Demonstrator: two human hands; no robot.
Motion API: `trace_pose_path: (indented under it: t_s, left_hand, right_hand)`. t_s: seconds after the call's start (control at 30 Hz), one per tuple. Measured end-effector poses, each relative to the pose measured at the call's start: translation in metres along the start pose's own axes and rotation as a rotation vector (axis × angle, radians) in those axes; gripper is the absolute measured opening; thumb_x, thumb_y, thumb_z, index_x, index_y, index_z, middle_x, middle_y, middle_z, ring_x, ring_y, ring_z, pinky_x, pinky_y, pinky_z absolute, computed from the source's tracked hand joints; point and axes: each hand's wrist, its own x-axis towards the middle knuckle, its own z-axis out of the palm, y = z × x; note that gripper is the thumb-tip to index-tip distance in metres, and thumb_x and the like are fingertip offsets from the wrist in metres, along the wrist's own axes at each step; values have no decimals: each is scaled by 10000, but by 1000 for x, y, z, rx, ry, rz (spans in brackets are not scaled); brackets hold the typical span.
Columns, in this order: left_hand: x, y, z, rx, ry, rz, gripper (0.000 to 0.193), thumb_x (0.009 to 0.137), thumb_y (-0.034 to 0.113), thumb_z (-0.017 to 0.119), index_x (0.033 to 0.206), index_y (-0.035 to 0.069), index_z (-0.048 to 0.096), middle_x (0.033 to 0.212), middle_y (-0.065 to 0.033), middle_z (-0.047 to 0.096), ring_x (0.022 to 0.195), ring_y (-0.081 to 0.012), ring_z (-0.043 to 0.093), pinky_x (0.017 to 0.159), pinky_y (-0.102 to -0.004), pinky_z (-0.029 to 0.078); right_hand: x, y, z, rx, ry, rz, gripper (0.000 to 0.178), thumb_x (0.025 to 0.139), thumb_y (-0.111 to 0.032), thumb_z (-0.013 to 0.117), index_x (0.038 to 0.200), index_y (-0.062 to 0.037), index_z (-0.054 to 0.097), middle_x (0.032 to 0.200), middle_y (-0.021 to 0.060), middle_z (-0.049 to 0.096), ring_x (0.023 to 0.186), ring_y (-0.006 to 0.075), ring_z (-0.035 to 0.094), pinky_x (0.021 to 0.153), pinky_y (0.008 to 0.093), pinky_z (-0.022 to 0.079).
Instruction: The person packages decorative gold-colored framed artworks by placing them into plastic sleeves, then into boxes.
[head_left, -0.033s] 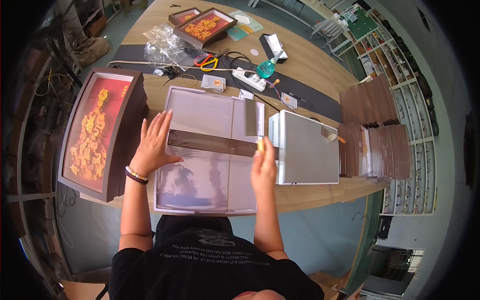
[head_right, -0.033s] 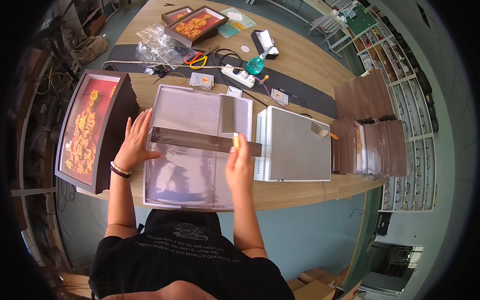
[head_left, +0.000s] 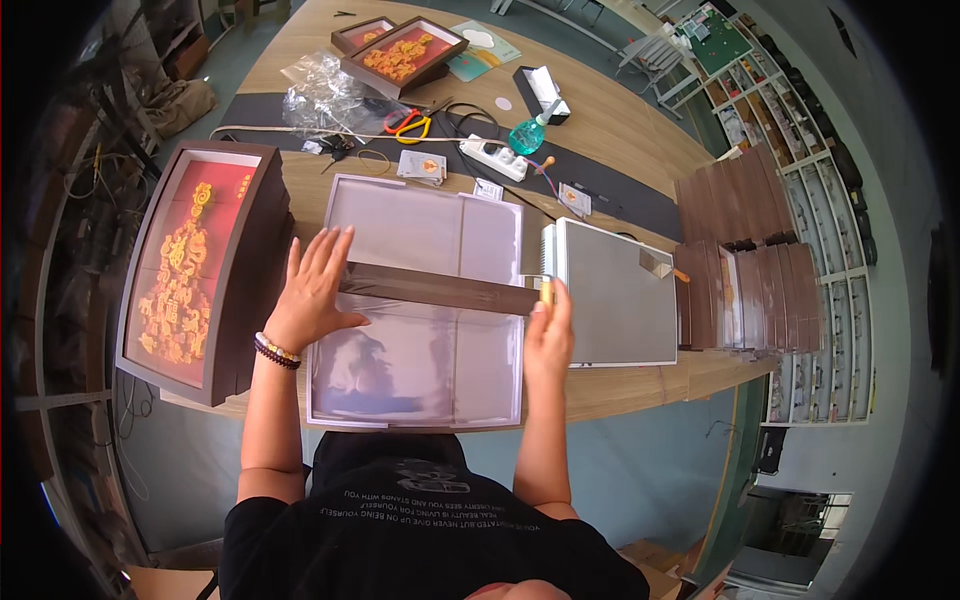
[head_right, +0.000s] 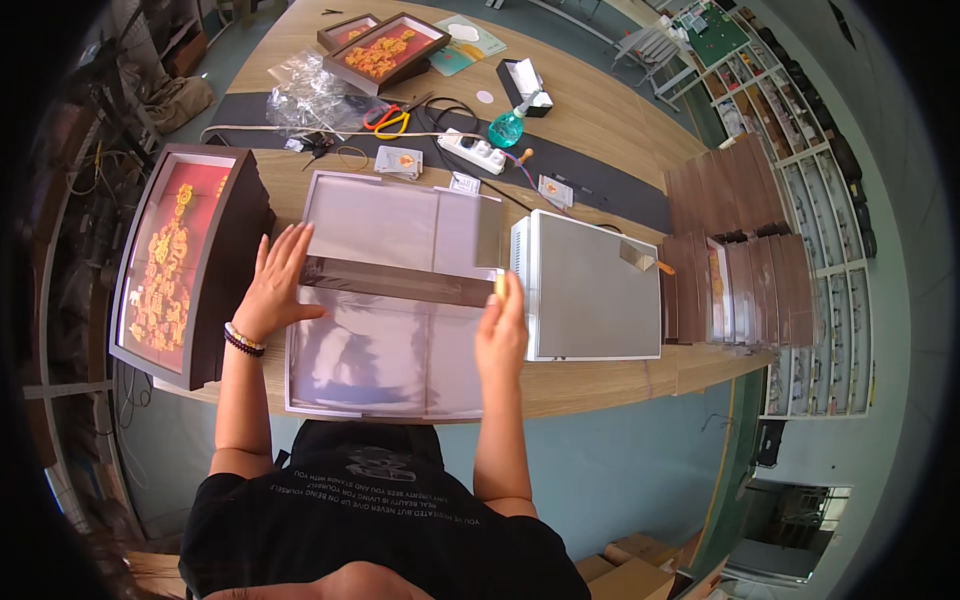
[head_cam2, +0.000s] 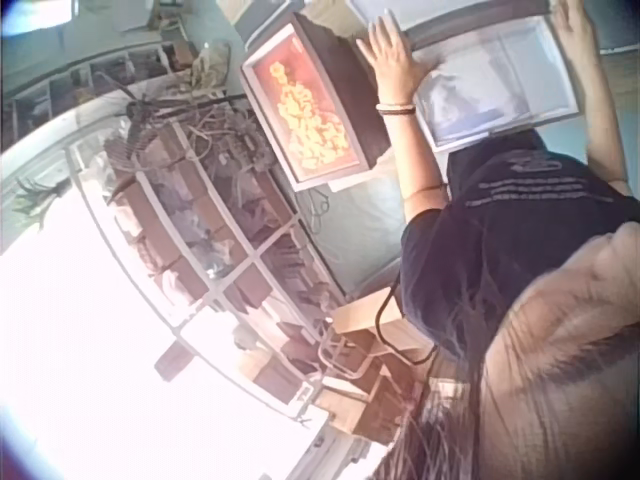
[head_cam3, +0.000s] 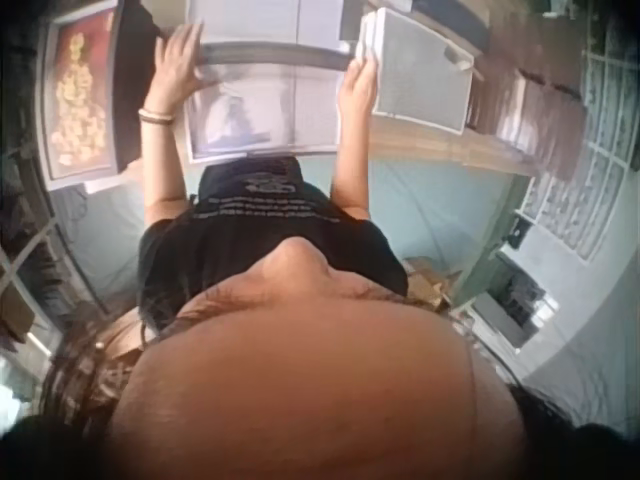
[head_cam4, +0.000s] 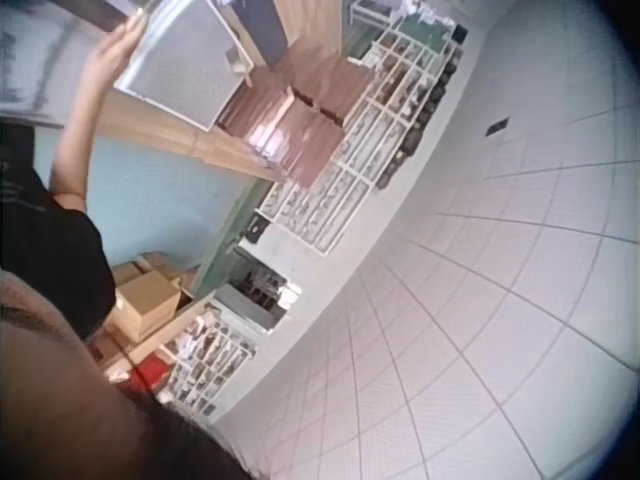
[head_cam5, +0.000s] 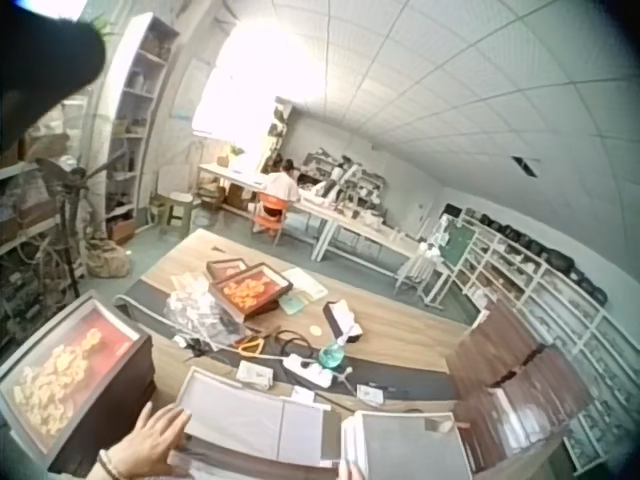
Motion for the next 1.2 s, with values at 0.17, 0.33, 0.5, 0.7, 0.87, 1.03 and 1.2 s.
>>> trace_pose_path:
  t_s: [0.17,0.33,0.5,0.7,0.87,1.03,1.2]
  left_hand:
    - [25,26,45,130,-155,199,975,638,354,760,1408,100,219,1379,-133,353,1311,-289,286,1094,-472,159]
    - [37,32,68,80,-75,259,573,688,273,728,1171,71,493,1083,-81,566,1097,-254,494,1021,-459,287]
    - [25,38,58,39,-106,233,499,655,235,737,1077,67,529,988,-79,579,999,-270,533,957,-412,343]
    - [-22,57,60,99,1,226,529,626,196,739,1092,63,529,1073,-84,573,1048,-256,520,956,-415,354]
    - [-82,62,91,153,7,202,588,621,166,711,1167,73,513,1224,-66,507,1175,-230,450,1044,-484,254]
    - [-133,72,117,176,12,122,548,723,194,661,1228,87,475,1278,-71,467,1213,-237,417,1066,-563,152]
    - [-104,75,76,-130,-58,54,703,737,388,678,1300,68,405,1363,-184,349,1257,-326,352,1066,-519,155]
  right_hand:
    - [-6,136,-53,-321,208,143,362,918,-133,427,1271,-56,401,1157,215,545,1002,388,546,832,432,447]
    - [-28,194,-62,-408,117,361,372,908,-123,443,1270,-73,374,1120,199,545,989,374,550,799,435,462]
    - [-49,183,-62,-686,129,120,373,886,-135,500,1245,-65,422,1095,199,544,958,353,556,789,405,474]
    - [-112,66,7,1334,-339,948,550,872,-336,596,1273,-14,403,1227,144,450,1081,237,493,940,388,420]
    - [-122,51,52,1624,-4,1362,459,762,-309,732,1092,-95,495,1055,68,531,964,216,537,919,413,429]
    - [-140,62,64,1481,82,1418,273,741,-167,728,936,-128,540,878,-25,564,861,153,543,778,366,468]
    - [-125,66,50,1359,-100,1152,247,794,-130,647,1009,-129,526,933,9,580,865,146,571,742,334,476]
